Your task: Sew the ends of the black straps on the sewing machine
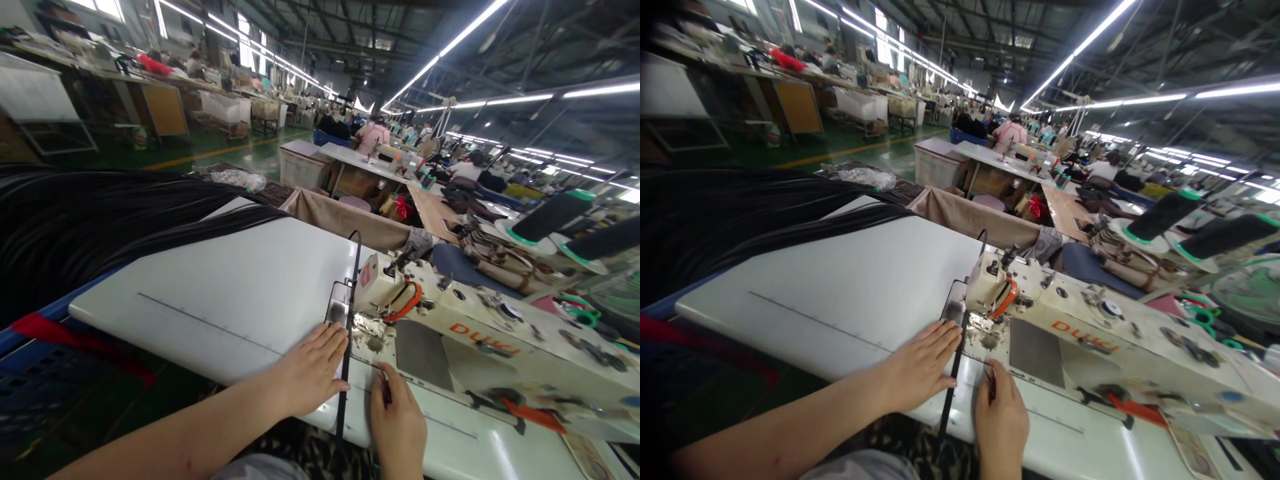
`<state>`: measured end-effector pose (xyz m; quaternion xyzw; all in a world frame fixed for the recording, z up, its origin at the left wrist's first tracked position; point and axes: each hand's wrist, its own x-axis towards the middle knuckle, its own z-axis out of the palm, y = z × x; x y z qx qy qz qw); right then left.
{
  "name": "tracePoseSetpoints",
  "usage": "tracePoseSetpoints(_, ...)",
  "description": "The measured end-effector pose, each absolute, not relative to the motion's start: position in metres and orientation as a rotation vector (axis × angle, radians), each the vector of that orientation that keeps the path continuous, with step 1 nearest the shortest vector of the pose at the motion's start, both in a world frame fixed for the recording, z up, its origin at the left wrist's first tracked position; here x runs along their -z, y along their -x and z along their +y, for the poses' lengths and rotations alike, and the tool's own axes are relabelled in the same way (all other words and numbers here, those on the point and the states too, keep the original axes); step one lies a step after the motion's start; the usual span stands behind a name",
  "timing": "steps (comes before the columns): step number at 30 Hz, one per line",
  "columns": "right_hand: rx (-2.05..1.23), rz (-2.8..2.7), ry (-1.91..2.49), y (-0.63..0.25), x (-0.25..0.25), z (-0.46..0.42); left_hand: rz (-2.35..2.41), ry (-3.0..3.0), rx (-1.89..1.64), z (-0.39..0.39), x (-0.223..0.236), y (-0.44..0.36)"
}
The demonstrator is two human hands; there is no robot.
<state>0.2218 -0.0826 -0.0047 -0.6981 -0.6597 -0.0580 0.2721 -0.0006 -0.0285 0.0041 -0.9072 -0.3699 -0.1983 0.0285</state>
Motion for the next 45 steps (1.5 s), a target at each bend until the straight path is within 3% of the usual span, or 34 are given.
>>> tracePoseSetpoints(12, 0.475, -1.921, 1.669, -0.219, 0.003, -0.081, -1.148, 2.770, 0.612, -0.030, -0.007, 0.001)
tracePoseSetpoints(25, 0.430, -1.938, 1.677, -0.220, 0.007, -0.083, -1.127, 2.752, 0.719, -0.030, -0.003, 0.002)
tracePoseSetpoints(45, 0.335, -1.900, 1.701, -0.217, 0.008, -0.085, -1.182, 2.831, 0.609, 0.017, 0.000, -0.007)
